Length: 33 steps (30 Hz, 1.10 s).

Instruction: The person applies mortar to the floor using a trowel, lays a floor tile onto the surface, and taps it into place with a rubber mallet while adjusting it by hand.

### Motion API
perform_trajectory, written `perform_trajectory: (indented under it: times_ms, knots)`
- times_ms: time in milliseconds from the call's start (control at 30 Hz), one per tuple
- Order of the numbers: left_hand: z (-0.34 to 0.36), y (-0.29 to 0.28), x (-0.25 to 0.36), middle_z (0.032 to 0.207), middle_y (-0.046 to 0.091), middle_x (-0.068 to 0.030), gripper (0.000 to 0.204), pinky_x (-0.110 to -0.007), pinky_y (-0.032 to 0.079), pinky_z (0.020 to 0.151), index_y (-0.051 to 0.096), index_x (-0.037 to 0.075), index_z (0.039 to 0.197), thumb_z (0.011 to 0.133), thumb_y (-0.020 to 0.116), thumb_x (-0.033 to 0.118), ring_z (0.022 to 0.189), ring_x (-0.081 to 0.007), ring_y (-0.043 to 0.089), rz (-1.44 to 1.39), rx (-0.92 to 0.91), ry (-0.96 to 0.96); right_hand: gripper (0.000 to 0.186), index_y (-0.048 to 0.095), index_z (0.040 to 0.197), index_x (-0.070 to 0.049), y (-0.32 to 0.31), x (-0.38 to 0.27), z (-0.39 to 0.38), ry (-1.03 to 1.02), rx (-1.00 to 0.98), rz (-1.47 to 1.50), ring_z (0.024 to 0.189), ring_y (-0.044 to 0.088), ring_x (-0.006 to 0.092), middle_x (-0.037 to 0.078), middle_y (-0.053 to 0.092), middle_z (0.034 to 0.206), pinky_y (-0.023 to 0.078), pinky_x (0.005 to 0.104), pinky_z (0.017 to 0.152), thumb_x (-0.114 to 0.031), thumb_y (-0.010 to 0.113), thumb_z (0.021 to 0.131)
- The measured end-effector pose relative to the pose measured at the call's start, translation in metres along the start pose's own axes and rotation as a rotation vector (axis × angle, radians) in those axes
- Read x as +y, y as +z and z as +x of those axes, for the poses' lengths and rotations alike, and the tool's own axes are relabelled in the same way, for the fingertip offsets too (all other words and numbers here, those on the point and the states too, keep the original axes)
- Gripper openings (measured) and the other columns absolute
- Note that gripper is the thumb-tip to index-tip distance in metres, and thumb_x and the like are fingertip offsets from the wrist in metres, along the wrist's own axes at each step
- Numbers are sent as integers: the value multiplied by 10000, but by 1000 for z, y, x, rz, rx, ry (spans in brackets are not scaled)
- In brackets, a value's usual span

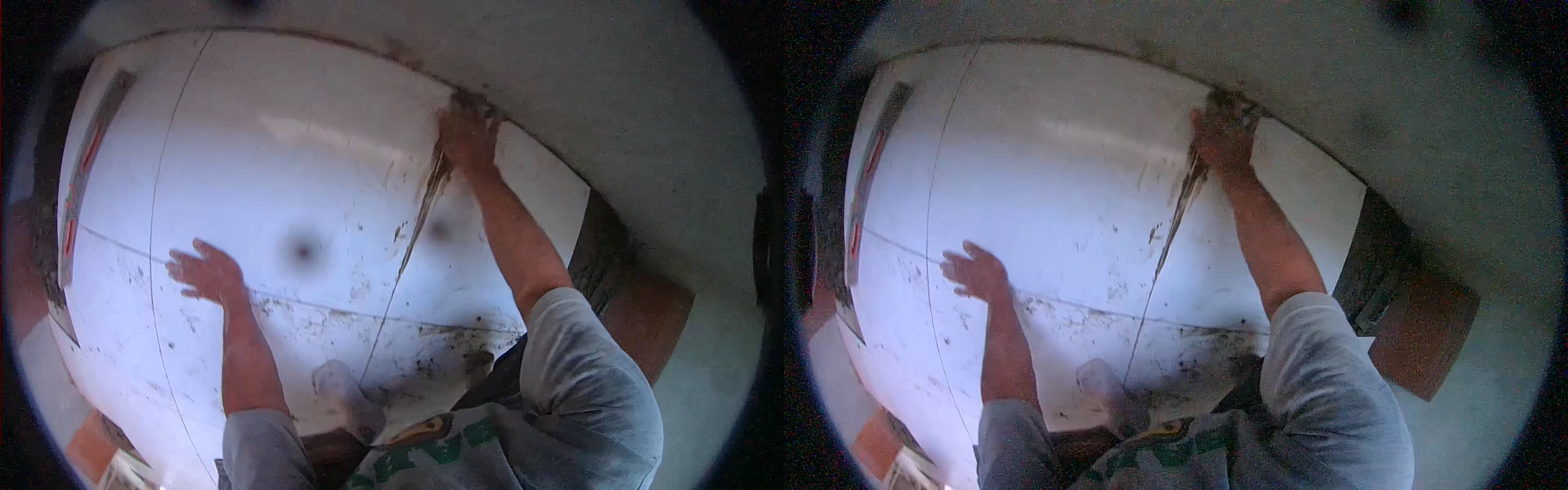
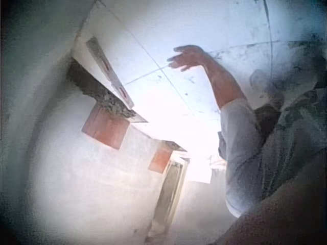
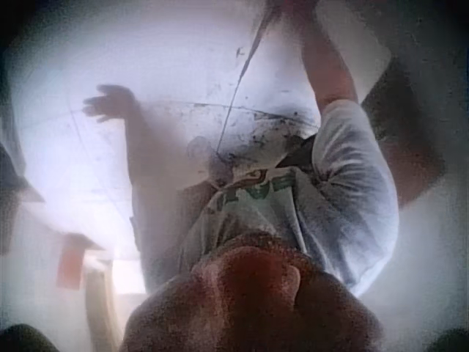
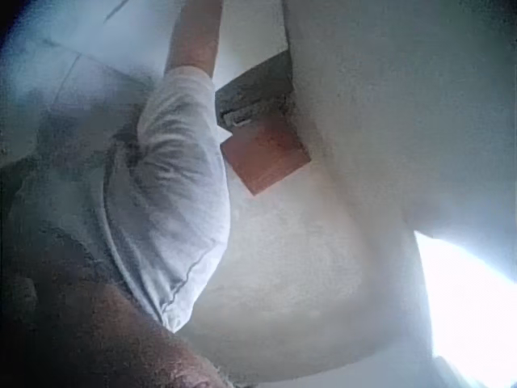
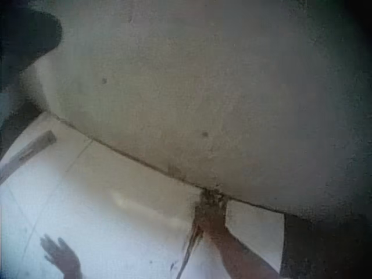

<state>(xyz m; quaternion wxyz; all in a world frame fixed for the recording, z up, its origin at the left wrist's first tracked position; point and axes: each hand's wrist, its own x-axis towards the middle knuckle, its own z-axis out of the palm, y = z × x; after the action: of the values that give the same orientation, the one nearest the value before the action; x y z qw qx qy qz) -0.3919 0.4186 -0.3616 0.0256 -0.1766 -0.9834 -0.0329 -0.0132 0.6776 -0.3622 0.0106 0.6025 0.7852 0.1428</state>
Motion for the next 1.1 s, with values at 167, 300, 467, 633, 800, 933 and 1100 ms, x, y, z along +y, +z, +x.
perform_trajectory:
  times_ms: [167, 300, 467, 633, 800, 933, 1100]
  knots:
    - [-5, -1, 11, 1468, 158, -211, 687, -575, 94, 1063, 166, 19, 1420, 932, 271, 491, 1372, -343, 109, -113, -14, -11, 389, 459, 1277, -242, 5, 18, -5, -184, -52, -182, 1249, 389, 260, 10, 453, 1338, 158, 621, 1027, -382, 333, 937]
    - [-6, 8, 5, 1460, 153, -233, 681, -553, 107, 1071, 168, 4, 1413, 932, 281, 472, 1364, -362, 120, -44, -39, -31, 379, 462, 1279, -251, -32, 3, -51, -409, -112, -178, 1281, 355, 256, 55, 404, 1376, 152, 620, 1029, -356, 392, 922]
    - [-8, -5, 11, 1453, 154, -245, 677, -554, 107, 1070, 170, -9, 1408, 932, 276, 462, 1361, -367, 125, -41, -35, -28, 548, 327, 1370, -66, -99, -19, -151, -586, -431, 126, 1348, 241, 264, 122, 291, 1442, 77, 574, 1072, -371, 392, 918]
    - [-1, -1, -5, 1449, 133, -268, 710, -553, 103, 1070, 157, -19, 1408, 924, 266, 490, 1361, -380, 107, -39, -33, 33, 599, 381, 1325, -44, -121, -40, -249, -825, -587, 366, 1345, 221, 255, 145, 319, 1406, 153, 545, 1069, -459, 423, 894]
    - [-2, -3, -22, 1465, 132, -232, 730, -519, 96, 1087, 172, 1, 1412, 916, 262, 529, 1372, -349, 93, -15, -42, 145, 560, 392, 1319, -52, -124, -53, -281, -951, -546, 731, 1322, 266, 226, 121, 368, 1368, 168, 510, 1077, -359, 521, 870]
    - [-19, -7, -53, 1478, 192, -136, 670, -507, 108, 1092, 223, 44, 1412, 931, 294, 506, 1375, -279, 140, -51, -58, 293, 552, 400, 1312, -47, -130, -78, -275, -997, -488, 722, 1309, 291, 228, 120, 394, 1347, 170, 496, 1081, -361, 515, 873]
    - [-83, -1, -61, 1470, 216, -121, 570, -543, 133, 1073, 261, 76, 1403, 936, 370, 385, 1366, -271, 165, -4, 23, 368, 542, 409, 1298, -28, -136, -91, -276, -970, -367, 733, 1295, 315, 234, 132, 418, 1326, 185, 497, 1078, -338, 530, 869]
